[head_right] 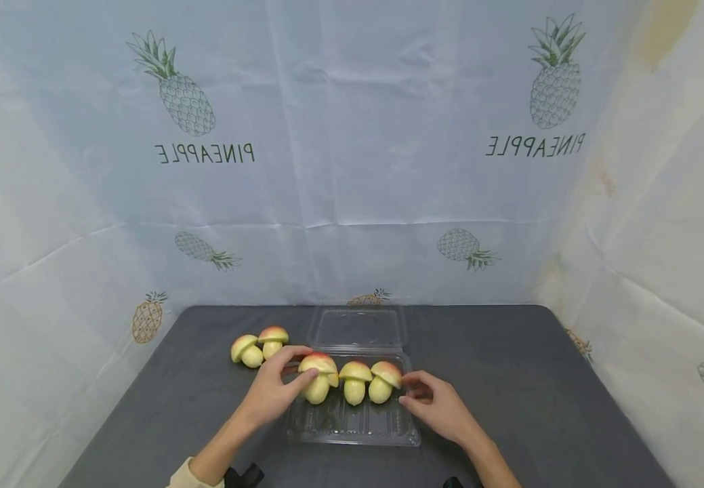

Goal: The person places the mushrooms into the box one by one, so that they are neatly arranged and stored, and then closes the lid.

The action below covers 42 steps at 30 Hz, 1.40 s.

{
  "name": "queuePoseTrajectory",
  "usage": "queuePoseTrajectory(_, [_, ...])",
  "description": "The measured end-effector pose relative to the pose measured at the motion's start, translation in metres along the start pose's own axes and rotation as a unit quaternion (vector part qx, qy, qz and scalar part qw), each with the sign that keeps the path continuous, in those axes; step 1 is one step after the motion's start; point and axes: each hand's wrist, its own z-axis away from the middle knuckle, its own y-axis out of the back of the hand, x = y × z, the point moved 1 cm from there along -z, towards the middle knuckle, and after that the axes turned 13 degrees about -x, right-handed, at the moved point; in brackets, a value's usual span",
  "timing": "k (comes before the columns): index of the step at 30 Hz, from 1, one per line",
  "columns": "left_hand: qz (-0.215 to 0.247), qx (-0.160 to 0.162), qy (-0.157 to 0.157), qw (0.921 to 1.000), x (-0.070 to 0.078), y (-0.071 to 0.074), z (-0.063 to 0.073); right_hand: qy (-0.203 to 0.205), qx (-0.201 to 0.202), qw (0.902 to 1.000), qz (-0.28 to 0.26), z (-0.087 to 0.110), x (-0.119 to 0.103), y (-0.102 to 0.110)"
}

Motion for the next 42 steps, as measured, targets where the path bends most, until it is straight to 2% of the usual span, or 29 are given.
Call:
queuePoseTrajectory(5, [0.006,-0.014,0.003,0.9999,0.001,-0.006,-0.003,-0.007,-0.002,0.9999,0.006,0.000,-0.001,0.000])
queuePoseTrajectory(11, [0.012,-0.031,-0.001,0.9995,0.002,-0.014,-0.005,0.005,-0.011,0.9999,-0.003,0.001,-0.001,0.001])
queuePoseTrajectory(19, [0.011,-0.037,0.004,0.9992,0.006,-0.024,-0.006,0.011,-0.015,0.9994,-0.029,0.002,-0.002,0.001])
queuePoseTrajectory(26, [0.006,-0.040,-0.012,0.9991,0.007,-0.033,-0.008,0.008,-0.015,0.9994,-0.030,0.002,-0.002,0.001])
queuePoseTrajectory(34, [0.014,-0.061,-0.005,0.9980,0.007,-0.043,-0.010,0.008,-0.014,0.9993,-0.034,0.001,-0.001,0.001])
queuePoseTrajectory(42, [-0.006,-0.062,-0.016,0.9979,0.007,-0.055,-0.011,0.014,-0.020,0.9990,-0.038,0.002,-0.002,0.001])
